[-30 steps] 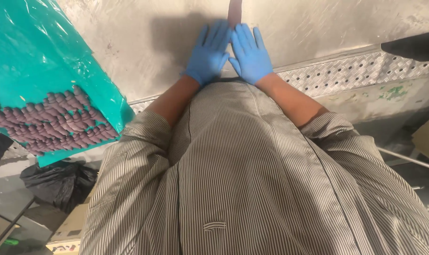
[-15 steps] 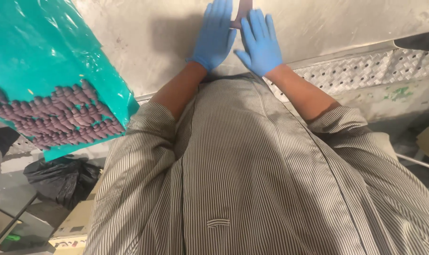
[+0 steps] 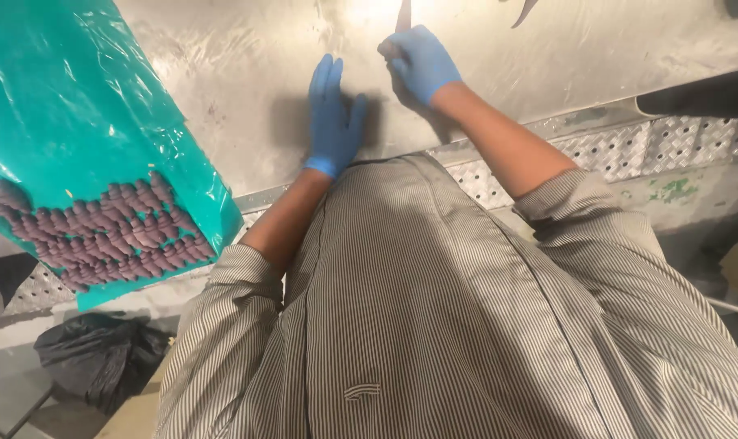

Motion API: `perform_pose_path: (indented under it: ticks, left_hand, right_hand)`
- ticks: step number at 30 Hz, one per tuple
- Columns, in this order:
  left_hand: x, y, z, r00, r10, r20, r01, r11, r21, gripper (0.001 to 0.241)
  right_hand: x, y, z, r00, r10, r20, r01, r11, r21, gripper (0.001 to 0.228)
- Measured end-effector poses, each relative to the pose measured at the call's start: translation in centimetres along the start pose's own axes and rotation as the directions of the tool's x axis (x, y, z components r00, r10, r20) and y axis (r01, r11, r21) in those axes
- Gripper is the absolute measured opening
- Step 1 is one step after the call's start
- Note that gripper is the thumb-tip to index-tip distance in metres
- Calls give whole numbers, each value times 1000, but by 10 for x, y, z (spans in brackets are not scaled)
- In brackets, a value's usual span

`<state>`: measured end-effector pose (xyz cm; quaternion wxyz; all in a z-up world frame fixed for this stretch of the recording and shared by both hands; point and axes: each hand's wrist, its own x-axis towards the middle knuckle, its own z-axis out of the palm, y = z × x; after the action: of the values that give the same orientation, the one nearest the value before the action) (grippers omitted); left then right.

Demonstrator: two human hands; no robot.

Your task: Shaping small portions of purple dough or fondant into uniform conical shapes on a stainless steel work surface.

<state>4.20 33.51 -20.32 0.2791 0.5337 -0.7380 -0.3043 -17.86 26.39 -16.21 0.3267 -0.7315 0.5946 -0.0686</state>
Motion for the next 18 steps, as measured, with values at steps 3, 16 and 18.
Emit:
perform_pose_path:
  ticks: [3,16,18]
  left_hand:
    - [21,7,9,993,-109,-50,103,988,-112,58]
    - [67,111,-103,841,-157,518,534,399,-746,28]
    - [68,123,-108,860,-111,498,496,408,-767,28]
  right_hand:
    - [-7,5,-29,994,69,87,-109,762,638,23]
    - [-82,-28,-113,945,-242,222,-284,-267,921,40]
    - [-88,-28,-110,949,-200,242,-295,-308,904,42]
